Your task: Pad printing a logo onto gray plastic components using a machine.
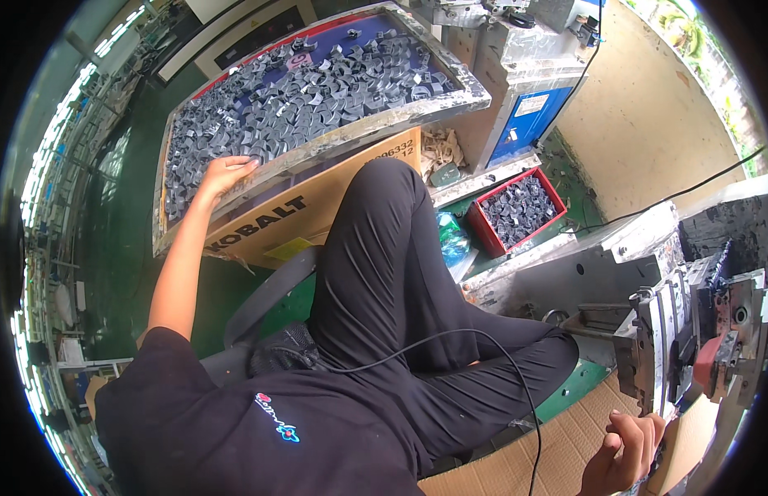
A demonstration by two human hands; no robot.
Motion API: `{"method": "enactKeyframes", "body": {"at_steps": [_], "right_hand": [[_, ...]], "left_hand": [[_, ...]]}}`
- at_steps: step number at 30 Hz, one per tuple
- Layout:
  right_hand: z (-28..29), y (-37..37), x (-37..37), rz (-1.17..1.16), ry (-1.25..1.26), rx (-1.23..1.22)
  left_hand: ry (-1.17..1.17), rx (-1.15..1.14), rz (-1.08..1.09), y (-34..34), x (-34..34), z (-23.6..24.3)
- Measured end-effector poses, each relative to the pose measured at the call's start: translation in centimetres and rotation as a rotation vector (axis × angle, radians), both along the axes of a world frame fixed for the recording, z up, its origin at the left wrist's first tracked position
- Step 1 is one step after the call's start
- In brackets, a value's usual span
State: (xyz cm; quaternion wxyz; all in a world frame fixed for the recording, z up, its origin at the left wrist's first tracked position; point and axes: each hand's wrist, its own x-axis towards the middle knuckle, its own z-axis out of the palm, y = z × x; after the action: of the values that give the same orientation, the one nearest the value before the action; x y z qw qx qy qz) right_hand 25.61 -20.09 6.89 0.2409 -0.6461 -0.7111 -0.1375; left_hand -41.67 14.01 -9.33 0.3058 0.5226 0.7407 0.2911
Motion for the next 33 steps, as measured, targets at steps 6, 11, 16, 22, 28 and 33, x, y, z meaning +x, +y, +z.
{"method": "enactKeyframes", "body": {"at_steps": [6,11,16,22,28,33], "right_hand": [[-0.3,0.0,0.7,0.010,0.004,-0.004],[-0.2,0.0,0.3,-0.001,0.005,-0.007],[-0.2,0.0,0.4,0.013,0.013,-0.002],[-0.2,0.0,0.3,-0.019,0.021,-0.003],[0.0,0.1,0.4,0.013,0.030,-0.007],[0.1,0.0,0.3,0.006,0.019,-0.032]], "left_hand": [[-0.152,0.058,-0.012,0.8,-2.2,-1.8],[-0.206,0.061,0.025,0.9,-2.2,-2.9],[-0.079,0.063,0.030,0.9,-2.9,-3.2],[-0.018,0.062,0.011,0.8,-2.2,-3.0],[-0.092,0.063,-0.011,0.4,-2.0,-2.3],[-0.100,0.057,-0.002,0.3,-1.7,-1.9]]}}
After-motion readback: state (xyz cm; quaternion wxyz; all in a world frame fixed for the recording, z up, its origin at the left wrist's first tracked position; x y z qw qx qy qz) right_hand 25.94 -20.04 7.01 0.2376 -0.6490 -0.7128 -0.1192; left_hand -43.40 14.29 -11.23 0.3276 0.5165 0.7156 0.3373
